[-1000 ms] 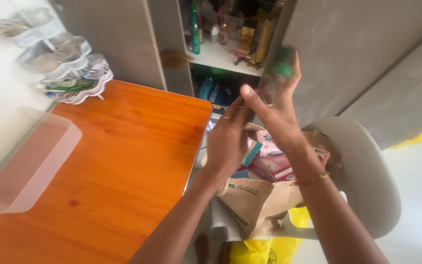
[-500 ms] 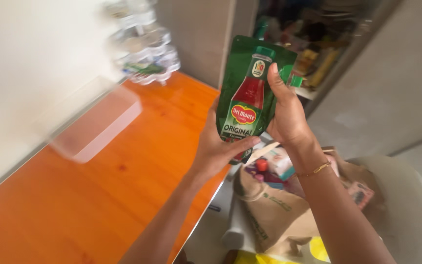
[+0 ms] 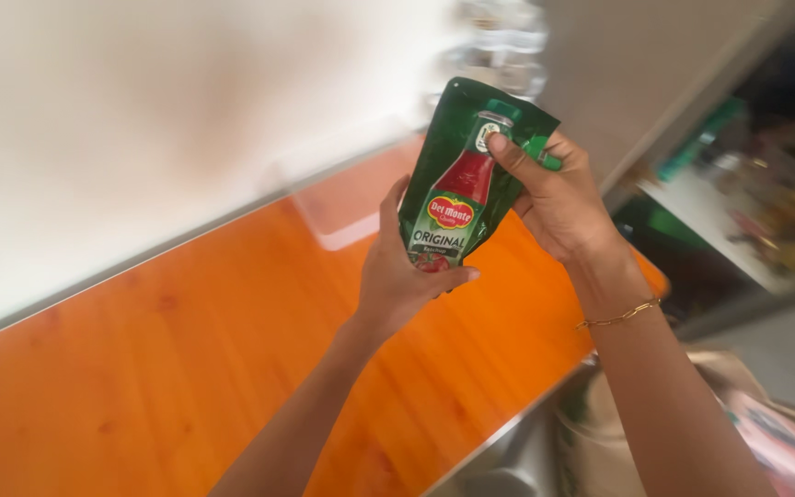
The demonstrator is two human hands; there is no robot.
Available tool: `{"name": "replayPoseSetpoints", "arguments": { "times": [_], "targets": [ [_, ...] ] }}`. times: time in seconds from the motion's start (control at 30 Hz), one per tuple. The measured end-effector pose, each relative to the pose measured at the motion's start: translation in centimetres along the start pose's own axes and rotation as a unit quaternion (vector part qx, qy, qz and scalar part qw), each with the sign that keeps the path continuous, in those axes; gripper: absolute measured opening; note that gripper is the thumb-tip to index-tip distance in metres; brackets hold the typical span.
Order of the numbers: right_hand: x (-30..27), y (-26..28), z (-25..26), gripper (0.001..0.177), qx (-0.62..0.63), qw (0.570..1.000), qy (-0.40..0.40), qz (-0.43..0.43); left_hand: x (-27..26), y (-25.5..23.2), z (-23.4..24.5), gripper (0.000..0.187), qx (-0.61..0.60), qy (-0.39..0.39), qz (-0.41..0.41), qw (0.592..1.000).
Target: The person removes various household items, including tissues, soap, sauce, and sanitary products, from a shopping bag and arranges them on a wooden table.
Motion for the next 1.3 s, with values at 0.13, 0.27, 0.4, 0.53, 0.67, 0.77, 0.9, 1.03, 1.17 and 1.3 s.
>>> {"name": "replayPoseSetpoints", "arguments": {
  "times": [0.13, 0.27, 0.4, 0.53, 0.67, 0.77, 0.9, 1.03, 1.17, 1.3],
  "targets": [
    [3.5, -3.5, -4.9, 0.014, 0.02, 0.999, 0.02, -0.035, 0.3, 0.6, 5.8, 0.107, 0.053, -0.051, 0.016, 0.997],
    [6.1, -7.1, -10.0, 0.016, 0.066, 0.995, 0.066, -0.041, 0.1, 3.2, 11.6, 0.11, 0.053, -0.104, -0.047, 0.992],
    [9.3, -10.6, -13.8, 0.02, 0.109, 0.987, 0.106, -0.059, 1.1, 6.2, 16.5, 0.113, 0.114, -0.156, -0.134, 0.972],
    [12.7, -14.6, -16.0, 0.02, 0.096, 0.986, 0.108, -0.086, 2.8, 9.7, 20.0, 0.117, 0.141, -0.211, -0.112, 0.961],
    [15.7, -18.3, -16.6, 0.019, -0.021, 0.989, 0.13, -0.073, 4.7, 14.0, 22.5, 0.117, 0.153, -0.257, -0.075, 0.951],
    [17.8, -20.1, -16.8, 0.021, -0.129, 0.979, 0.135, -0.086, 6.5, 16.9, 24.2, 0.116, 0.135, -0.257, -0.049, 0.956],
    [19.3, -22.6, -16.6, 0.022, -0.133, 0.973, 0.152, -0.114, 8.8, 20.3, 24.6, 0.111, 0.169, -0.288, -0.036, 0.942],
    [20.3, -25.4, -16.9, 0.021, -0.145, 0.968, 0.162, -0.125, 10.3, 23.7, 25.3, 0.108, 0.146, -0.319, 0.017, 0.936],
    [21.0, -27.8, -17.4, 0.02, -0.184, 0.955, 0.195, -0.129, 10.7, 27.0, 25.9, 0.106, 0.07, -0.338, 0.039, 0.938],
    [21.1, -30.0, -17.4, 0.021, -0.252, 0.938, 0.21, -0.109, 10.7, 29.9, 25.9, 0.112, 0.064, -0.349, 0.055, 0.933]
  ]
}}
Point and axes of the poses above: each hand's wrist, its own x-axis towards the middle knuckle, its own z-axis out of the back of the hand, y = z × x, the point moved 3 cm from there along x, towards the middle knuckle, and after that the axes turned 1 degree about x, right-handed, at the moved point
